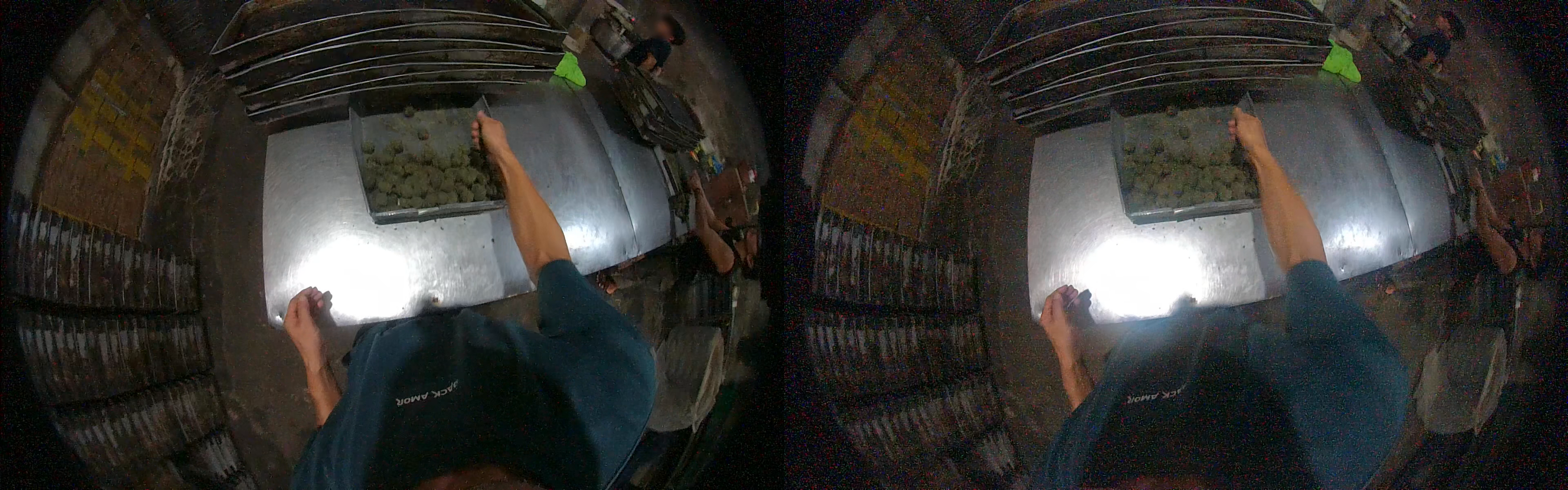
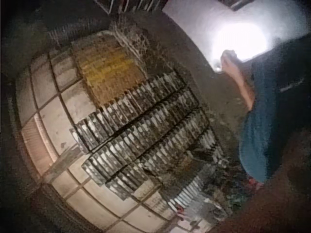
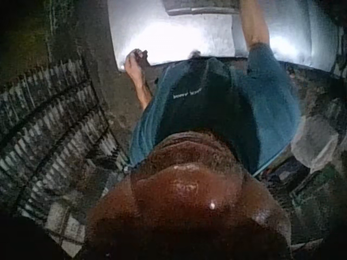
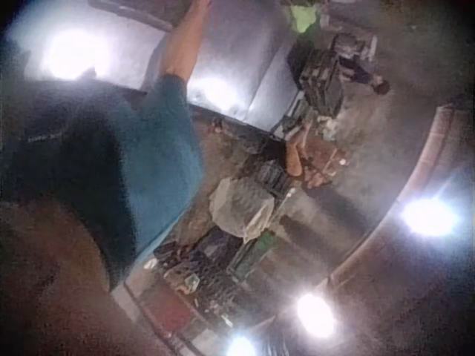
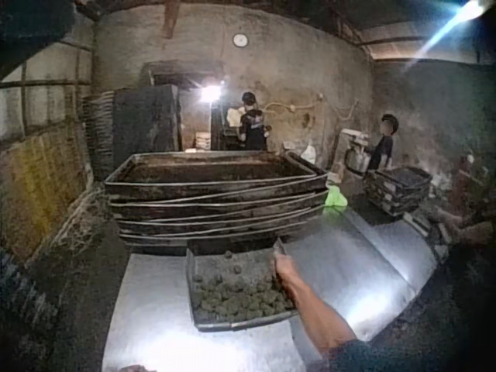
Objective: The person repeatedly takes portions of a green dough-like mixture from a metal tray and rolls them into small balls by hand. They place the formed balls back into the tray in neat rows. The process is continuous and repetitive throughout the clip.
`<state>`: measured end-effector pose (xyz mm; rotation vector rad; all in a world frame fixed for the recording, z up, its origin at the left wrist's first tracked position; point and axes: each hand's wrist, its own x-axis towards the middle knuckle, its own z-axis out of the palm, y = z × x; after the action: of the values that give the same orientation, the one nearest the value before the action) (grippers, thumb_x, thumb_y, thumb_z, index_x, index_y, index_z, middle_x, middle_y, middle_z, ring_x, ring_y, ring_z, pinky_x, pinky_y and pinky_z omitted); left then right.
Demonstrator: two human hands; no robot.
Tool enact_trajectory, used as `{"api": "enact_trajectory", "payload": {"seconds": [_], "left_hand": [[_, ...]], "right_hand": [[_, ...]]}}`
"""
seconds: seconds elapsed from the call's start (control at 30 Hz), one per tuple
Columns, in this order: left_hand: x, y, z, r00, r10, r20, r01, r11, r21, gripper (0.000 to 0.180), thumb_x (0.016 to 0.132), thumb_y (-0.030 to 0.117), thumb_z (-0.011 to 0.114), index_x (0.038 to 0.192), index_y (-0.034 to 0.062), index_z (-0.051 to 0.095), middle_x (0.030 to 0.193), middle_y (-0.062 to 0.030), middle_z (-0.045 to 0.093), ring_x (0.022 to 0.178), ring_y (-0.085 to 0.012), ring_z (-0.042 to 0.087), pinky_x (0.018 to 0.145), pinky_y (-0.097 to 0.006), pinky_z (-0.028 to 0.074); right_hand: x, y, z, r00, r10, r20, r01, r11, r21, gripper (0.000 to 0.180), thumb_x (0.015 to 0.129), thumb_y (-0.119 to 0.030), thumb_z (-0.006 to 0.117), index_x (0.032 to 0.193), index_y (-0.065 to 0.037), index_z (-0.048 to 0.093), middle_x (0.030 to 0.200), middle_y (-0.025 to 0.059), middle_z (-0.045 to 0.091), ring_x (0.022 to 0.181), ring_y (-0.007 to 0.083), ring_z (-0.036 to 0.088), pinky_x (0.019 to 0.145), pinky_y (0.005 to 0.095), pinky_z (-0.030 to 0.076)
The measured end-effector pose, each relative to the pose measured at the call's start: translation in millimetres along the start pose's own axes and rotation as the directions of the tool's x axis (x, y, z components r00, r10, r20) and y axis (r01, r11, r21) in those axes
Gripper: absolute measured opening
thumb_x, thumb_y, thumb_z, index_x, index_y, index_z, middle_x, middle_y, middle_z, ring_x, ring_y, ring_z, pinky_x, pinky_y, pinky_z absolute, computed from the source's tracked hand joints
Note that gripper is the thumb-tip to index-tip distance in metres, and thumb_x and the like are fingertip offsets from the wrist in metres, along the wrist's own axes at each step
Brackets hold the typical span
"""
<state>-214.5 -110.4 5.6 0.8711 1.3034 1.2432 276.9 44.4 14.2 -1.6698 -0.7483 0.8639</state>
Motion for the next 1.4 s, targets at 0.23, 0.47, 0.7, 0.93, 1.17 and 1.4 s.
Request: {"api": "enact_trajectory", "payload": {"seconds": [0.23, 0.47, 0.7, 0.93, 1.17, 1.4], "left_hand": [[-2, 4, 4, 0.997, -0.029, 0.072, 0.032, 0.999, -0.042, 0.027, 0.091, 0.015, 0.040, 0.097, -0.0065, 0.055, 0.081, -0.0101, 0.060, 0.076, -0.0198, 0.059, 0.066, -0.031, 0.049], [4, -17, 0, 0.997, -0.038, 0.069, 0.039, 0.999, -0.010, 0.024, 0.090, 0.014, 0.042, 0.093, -0.0057, 0.056, 0.076, -0.0087, 0.058, 0.071, -0.0173, 0.057, 0.065, -0.028, 0.047], [-3, -16, -14, 0.997, -0.072, 0.002, 0.072, 0.982, -0.177, 0.024, 0.090, 0.012, 0.042, 0.092, -0.0078, 0.054, 0.078, -0.0102, 0.058, 0.066, -0.0145, 0.054, 0.059, -0.026, 0.046], [4, -4, -1, 0.996, -0.084, 0.004, 0.084, 0.993, -0.080, 0.025, 0.090, 0.014, 0.043, 0.093, -0.0073, 0.055, 0.079, -0.0110, 0.058, 0.071, -0.0169, 0.057, 0.066, -0.029, 0.049], [-2, 66, 102, 0.979, -0.014, 0.205, 0.026, 0.998, -0.053, 0.029, 0.089, 0.021, 0.046, 0.087, -0.0067, 0.056, 0.083, -0.0126, 0.057, 0.080, -0.0219, 0.058, 0.069, -0.036, 0.050], [57, 92, 225, 0.474, 0.223, 0.852, 0.654, 0.559, -0.510, 0.049, 0.088, 0.040, 0.042, 0.125, 0.0070, 0.039, 0.129, -0.0148, 0.038, 0.121, -0.0301, 0.034, 0.102, -0.047, 0.026]], "right_hand": [[-44, 1, 1, 0.986, 0.158, -0.054, -0.061, 0.644, 0.763, 0.027, 0.088, -0.036, 0.047, 0.080, -0.010, 0.052, 0.075, 0.0064, 0.058, 0.050, 0.0134, 0.043, 0.037, 0.0277, 0.031], [-42, 0, 26, 0.980, 0.102, -0.169, -0.049, 0.955, 0.294, 0.037, 0.089, -0.039, 0.044, 0.068, -0.008, 0.046, 0.059, 0.0036, 0.047, 0.048, 0.0122, 0.039, 0.045, 0.0270, 0.031], [-79, -45, 19, 0.977, 0.206, -0.055, -0.120, 0.745, 0.656, 0.028, 0.085, -0.034, 0.053, 0.073, -0.009, 0.053, 0.063, 0.0044, 0.053, 0.047, 0.0118, 0.045, 0.039, 0.0230, 0.034], [-22, -26, 47, 0.999, 0.042, 0.026, -0.044, 0.997, 0.066, 0.038, 0.090, -0.040, 0.040, 0.067, -0.010, 0.048, 0.061, 0.0038, 0.050, 0.048, 0.0143, 0.042, 0.045, 0.0285, 0.031], [-39, -69, 51, 0.946, -0.325, 0.000, 0.229, 0.668, -0.708, 0.031, 0.074, -0.034, 0.058, 0.071, -0.003, 0.063, 0.083, 0.0165, 0.060, 0.097, 0.0330, 0.053, 0.079, 0.0432, 0.042], [-167, -60, 95, 0.456, -0.836, 0.304, 0.871, 0.350, -0.345, 0.040, 0.085, -0.037, 0.046, 0.113, -0.010, 0.055, 0.117, 0.0169, 0.049, 0.113, 0.0312, 0.042, 0.094, 0.0537, 0.027]]}}
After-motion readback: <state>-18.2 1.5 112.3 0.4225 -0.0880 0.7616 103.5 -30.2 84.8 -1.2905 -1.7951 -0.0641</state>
